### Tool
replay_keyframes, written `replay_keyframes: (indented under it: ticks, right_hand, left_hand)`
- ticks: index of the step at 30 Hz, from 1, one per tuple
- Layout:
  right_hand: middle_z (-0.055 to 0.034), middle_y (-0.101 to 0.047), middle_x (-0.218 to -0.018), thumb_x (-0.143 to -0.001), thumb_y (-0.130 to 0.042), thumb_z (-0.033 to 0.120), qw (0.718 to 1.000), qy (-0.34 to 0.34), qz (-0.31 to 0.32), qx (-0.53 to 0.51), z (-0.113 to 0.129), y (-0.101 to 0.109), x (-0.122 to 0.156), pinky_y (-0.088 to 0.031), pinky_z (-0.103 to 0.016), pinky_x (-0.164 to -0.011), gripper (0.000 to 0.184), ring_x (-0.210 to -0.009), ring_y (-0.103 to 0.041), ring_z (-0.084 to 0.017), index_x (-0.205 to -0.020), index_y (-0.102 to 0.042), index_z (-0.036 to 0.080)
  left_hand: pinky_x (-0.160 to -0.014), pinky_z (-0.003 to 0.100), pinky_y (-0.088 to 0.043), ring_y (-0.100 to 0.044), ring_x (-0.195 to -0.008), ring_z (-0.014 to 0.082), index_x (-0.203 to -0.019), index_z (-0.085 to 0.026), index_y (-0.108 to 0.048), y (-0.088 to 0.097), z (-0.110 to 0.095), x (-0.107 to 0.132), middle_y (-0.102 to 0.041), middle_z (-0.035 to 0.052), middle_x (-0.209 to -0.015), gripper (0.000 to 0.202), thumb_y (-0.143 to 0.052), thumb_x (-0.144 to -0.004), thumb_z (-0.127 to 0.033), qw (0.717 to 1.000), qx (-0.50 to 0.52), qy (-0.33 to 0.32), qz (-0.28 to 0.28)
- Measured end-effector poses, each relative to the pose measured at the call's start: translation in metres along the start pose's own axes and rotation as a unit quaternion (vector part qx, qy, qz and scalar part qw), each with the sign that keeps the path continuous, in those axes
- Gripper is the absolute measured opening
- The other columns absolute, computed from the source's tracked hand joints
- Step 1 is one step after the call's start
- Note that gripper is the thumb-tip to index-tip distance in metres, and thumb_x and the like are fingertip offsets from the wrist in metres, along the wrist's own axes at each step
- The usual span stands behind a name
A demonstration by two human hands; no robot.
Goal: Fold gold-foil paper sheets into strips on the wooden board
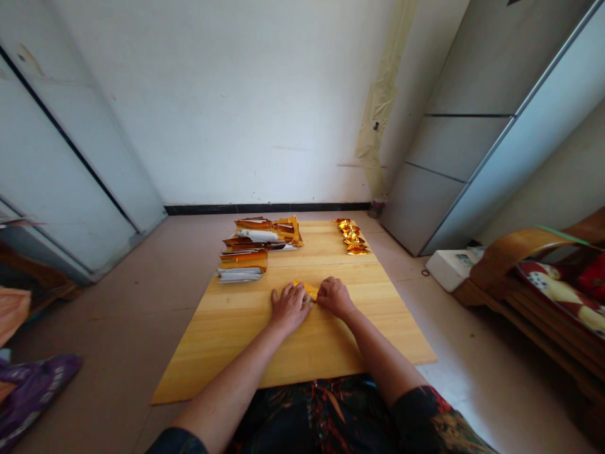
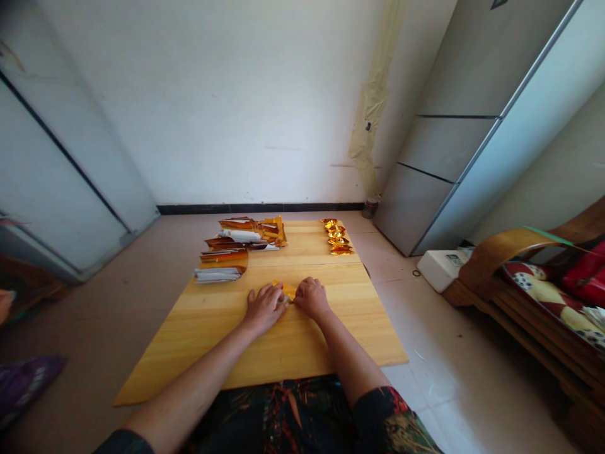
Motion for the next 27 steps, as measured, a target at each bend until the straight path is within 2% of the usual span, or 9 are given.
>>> replay_keyframes:
  ticks: [9, 19, 27]
  right_hand:
    - [-0.0032, -0.061, -0.091, -0.074, -0.066, 0.022, 1.0, 0.002, 0.004, 0.01, 0.004, 0.003, 0.001, -0.036, -0.024, -0.074, 0.002, -0.087, -0.051, -0.016, -0.072, -0.067, 0.019]
    - [-0.0025, -0.061, -0.092, -0.073, -0.066, 0.02, 1.0, -0.005, 0.004, 0.02, 0.006, 0.006, 0.003, -0.035, -0.024, -0.073, 0.001, -0.087, -0.051, -0.015, -0.072, -0.066, 0.019]
    - [-0.0026, -0.059, -0.091, -0.069, -0.072, 0.032, 0.999, -0.017, -0.003, 0.04, 0.011, 0.008, 0.005, -0.033, -0.025, -0.071, 0.015, -0.085, -0.05, -0.016, -0.073, -0.064, 0.019]
  left_hand:
    - [-0.103, 0.061, -0.024, -0.04, -0.128, 0.0256, -0.105, -0.026, -0.055, 0.007, -0.005, 0.004, -0.054, 0.0048, -0.133, 0.02, -0.045, -0.088, -0.03, 0.999, 0.001, 0.008, -0.039]
    - [-0.104, 0.06, -0.022, -0.039, -0.128, 0.0256, -0.103, -0.024, -0.056, 0.006, -0.007, 0.006, -0.052, 0.0058, -0.135, 0.02, -0.043, -0.088, -0.027, 0.999, -0.003, 0.005, -0.049]
    - [-0.104, 0.06, -0.022, -0.038, -0.129, 0.0266, -0.108, -0.025, -0.054, 0.005, -0.007, 0.006, -0.05, 0.0066, -0.136, 0.023, -0.042, -0.088, -0.026, 0.999, -0.015, 0.006, -0.035]
Point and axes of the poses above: each hand's wrist, its own x-axis away from the middle knuckle, its own y-axis out of the back of the hand, z = x × y, the point moved 9 cm from there along -x, towards the middle knuckle
